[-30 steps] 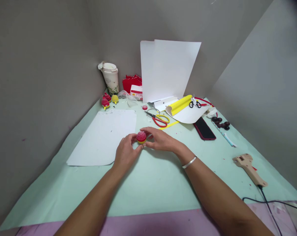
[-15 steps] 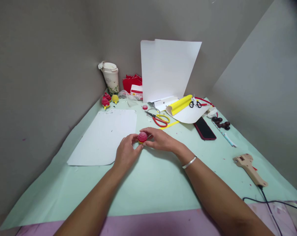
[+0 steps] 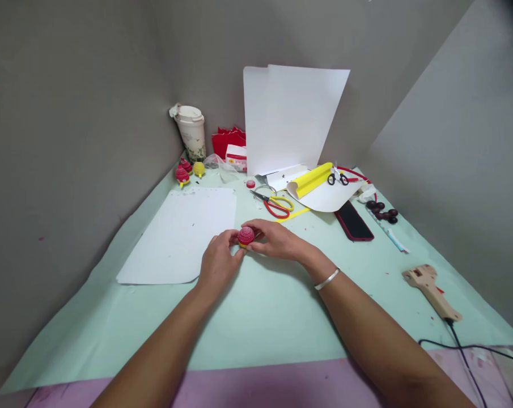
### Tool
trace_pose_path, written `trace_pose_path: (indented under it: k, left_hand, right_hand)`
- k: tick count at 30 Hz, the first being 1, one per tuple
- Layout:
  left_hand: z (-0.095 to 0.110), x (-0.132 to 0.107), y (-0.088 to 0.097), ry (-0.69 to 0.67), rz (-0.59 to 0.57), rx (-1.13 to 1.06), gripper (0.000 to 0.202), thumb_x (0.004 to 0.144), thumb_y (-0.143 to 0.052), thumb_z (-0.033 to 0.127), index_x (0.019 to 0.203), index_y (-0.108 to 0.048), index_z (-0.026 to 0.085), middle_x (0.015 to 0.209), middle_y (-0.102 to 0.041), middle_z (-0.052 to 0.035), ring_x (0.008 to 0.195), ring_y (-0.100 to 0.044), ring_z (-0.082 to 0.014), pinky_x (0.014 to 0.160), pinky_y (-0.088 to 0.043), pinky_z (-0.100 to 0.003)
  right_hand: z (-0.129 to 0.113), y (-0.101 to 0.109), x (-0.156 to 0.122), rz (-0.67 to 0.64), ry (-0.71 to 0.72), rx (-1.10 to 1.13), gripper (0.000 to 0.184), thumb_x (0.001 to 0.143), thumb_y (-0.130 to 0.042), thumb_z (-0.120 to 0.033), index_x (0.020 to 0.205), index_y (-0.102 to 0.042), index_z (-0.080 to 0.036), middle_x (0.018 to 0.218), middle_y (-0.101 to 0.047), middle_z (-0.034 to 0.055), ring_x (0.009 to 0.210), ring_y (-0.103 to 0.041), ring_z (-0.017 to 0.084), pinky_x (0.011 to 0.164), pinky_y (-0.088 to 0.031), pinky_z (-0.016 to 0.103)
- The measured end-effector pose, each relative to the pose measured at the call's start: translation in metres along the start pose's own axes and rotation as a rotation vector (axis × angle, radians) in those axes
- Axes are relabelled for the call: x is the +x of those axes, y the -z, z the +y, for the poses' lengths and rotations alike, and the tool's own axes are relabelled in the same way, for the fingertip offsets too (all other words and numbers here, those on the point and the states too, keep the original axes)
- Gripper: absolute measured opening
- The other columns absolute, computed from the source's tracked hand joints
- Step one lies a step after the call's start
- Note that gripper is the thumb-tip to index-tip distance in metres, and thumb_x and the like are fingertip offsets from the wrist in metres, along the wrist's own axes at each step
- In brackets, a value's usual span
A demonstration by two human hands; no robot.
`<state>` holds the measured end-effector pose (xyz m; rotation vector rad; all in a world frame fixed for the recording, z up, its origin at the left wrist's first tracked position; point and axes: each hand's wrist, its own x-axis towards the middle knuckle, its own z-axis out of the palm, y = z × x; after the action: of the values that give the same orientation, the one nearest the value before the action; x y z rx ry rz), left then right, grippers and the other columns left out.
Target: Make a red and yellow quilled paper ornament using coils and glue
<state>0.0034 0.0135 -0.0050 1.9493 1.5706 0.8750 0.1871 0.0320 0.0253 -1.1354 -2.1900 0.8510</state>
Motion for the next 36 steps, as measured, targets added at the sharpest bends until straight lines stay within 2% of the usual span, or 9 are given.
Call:
trace_pose_path:
  k: [15, 22, 29, 36]
  left_hand:
    - [0.001, 0.0, 0.0, -0.012, 0.002, -0.001, 0.029, 0.079, -0.064, 0.021, 0.107, -0.06, 0.022, 0.1, -0.07, -0.0052, 0.096, -0.062, -0.0244, 0.083, -0.048, -0.037]
    - [0.002, 0.0, 0.001, 0.017, 0.002, -0.036, 0.031, 0.077, -0.066, 0.022, 0.108, -0.06, 0.021, 0.1, -0.07, -0.0057, 0.097, -0.062, -0.0245, 0.083, -0.048, -0.037]
    - [0.003, 0.001, 0.007, 0.149, 0.005, -0.319, 0.042, 0.075, -0.071, 0.035, 0.113, -0.061, 0.02, 0.103, -0.07, -0.0069, 0.095, -0.064, -0.0217, 0.086, -0.049, -0.035]
    - [0.01, -0.001, 0.013, 0.258, -0.078, -0.622, 0.053, 0.073, -0.074, 0.045, 0.116, -0.064, 0.016, 0.106, -0.072, -0.0104, 0.093, -0.066, -0.0221, 0.082, -0.05, -0.033]
  right_hand:
    - [0.007, -0.003, 0.002, 0.009, 0.0, 0.029, 0.037, 0.08, -0.066, -0.019, 0.117, -0.061, -0.02, 0.109, -0.068, 0.0056, 0.092, -0.065, 0.019, 0.083, -0.052, 0.033]
    - [0.012, -0.006, 0.003, 0.012, -0.025, 0.122, 0.038, 0.079, -0.068, -0.019, 0.116, -0.061, -0.02, 0.109, -0.068, 0.0056, 0.094, -0.065, 0.02, 0.086, -0.052, 0.034]
    - [0.011, 0.005, 0.006, 0.083, -0.122, 0.536, 0.041, 0.076, -0.073, -0.025, 0.115, -0.061, -0.019, 0.112, -0.067, 0.007, 0.106, -0.064, 0.021, 0.095, -0.051, 0.037]
    - [0.014, 0.007, 0.006, 0.062, -0.162, 0.715, 0.04, 0.076, -0.076, -0.032, 0.113, -0.064, -0.021, 0.114, -0.069, 0.0054, 0.11, -0.063, 0.022, 0.099, -0.048, 0.037]
